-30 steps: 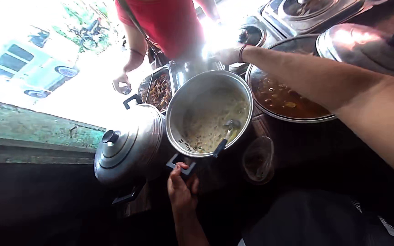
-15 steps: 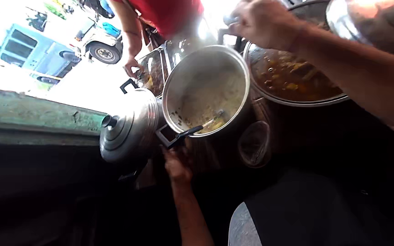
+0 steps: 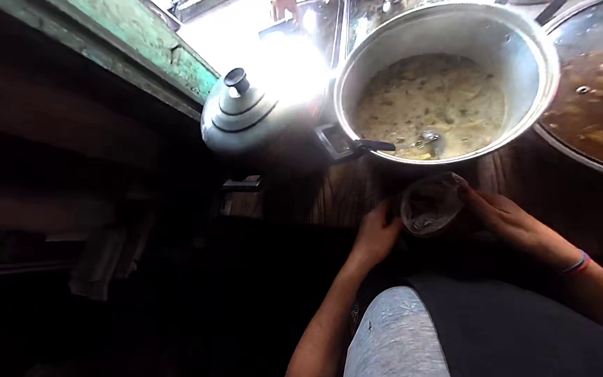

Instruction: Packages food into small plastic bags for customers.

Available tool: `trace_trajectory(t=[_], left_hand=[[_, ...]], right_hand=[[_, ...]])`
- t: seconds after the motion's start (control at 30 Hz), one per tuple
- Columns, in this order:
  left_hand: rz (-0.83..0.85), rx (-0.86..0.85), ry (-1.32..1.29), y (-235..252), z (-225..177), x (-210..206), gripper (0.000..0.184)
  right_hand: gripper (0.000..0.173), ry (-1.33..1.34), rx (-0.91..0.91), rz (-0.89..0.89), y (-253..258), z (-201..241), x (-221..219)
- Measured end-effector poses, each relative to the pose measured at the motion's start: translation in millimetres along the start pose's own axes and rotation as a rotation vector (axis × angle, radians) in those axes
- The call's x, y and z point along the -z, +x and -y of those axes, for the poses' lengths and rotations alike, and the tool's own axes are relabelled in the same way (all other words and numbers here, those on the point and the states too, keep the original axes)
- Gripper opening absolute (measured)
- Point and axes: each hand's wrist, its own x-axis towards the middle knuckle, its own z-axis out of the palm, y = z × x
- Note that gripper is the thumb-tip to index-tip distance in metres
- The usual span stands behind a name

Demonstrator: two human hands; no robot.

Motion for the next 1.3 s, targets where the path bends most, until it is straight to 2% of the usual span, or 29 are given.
trace_trajectory(t=[0.07,0.1,0.2,0.33,0.43,0.5,0.53,0.63,0.7,0.77,0.9,0.97,1.07,1.13,1.23,1.3], left_hand=[[-0.03,-0.018,0.097,-2.5,2.4,19.6,0.039],[-0.099,-0.049,0.145,-5.8,2.4,25.5,0.04],[-0.289,-0.142,0.186,-17.3,-3.6,27.5,0.045],[-0.153,-0.102,0.108,-18.6,-18.1,13.2,0.054],[-0.235,-0.204,-0.064,-18.5,-15.6,8.0,0.043],[-0.31,-0.321,-0.092,-24.2,-14.1,10.0,0.037],[-0.338,-0.38,-0.08,-27.2,-13.2,11.3,0.035],[-0.381,-0.524,-0.049,-33.4,-11.8,14.5,0.023],[-0.377,-0.55,-0.038,-38.0,-12.0,16.3,0.017],[-0.354,-0.504,0.027,-44.2,-13.6,19.7,0.023],[-0.315,-0.487,0.022,-45.2,-14.8,18.0,0.036],[-0.294,-0.514,-0.034,-43.2,-16.6,15.5,0.039],[-0.26,-0.551,-0.157,-40.4,-19.1,12.9,0.045],[-0.254,-0.582,-0.228,-38.3,-19.9,11.3,0.047],[-0.309,-0.622,-0.172,-33.7,-18.7,8.8,0.042],[-0.457,-0.648,0.015,-29.9,-15.8,7.0,0.031]], right_hand=[[0.046,-0.091,0.091,-0.105,3.9,6.0,-12.3],[0.038,-0.144,0.165,-0.184,4.7,8.1,-17.2],[0.034,-0.239,0.388,-0.331,-0.6,15.2,-21.2],[0.033,-0.218,0.624,-0.289,-16.8,48.1,10.6],[0.031,-0.434,0.682,-0.367,-0.5,83.7,37.9],[0.027,-0.612,0.71,-0.284,30.2,111.5,43.3],[0.024,-0.696,0.686,-0.161,47.8,124.0,43.1],[0.03,-0.903,0.507,0.238,93.0,156.8,30.9],[0.019,-0.908,0.553,0.321,109.7,160.6,25.0],[0.011,-0.811,0.615,0.223,108.9,155.3,31.7],[0.019,-0.569,0.574,-0.089,82.4,140.7,66.5],[0.024,-0.61,0.671,-0.211,64.3,130.5,72.1],[0.03,-0.792,0.933,-0.209,38.0,122.5,76.3],[0.029,-0.85,1.003,-0.253,29.4,118.6,77.4],[0.029,-0.739,0.934,-0.376,29.2,112.9,75.2],[0.029,-0.671,0.841,-0.414,32.6,108.9,73.6]])
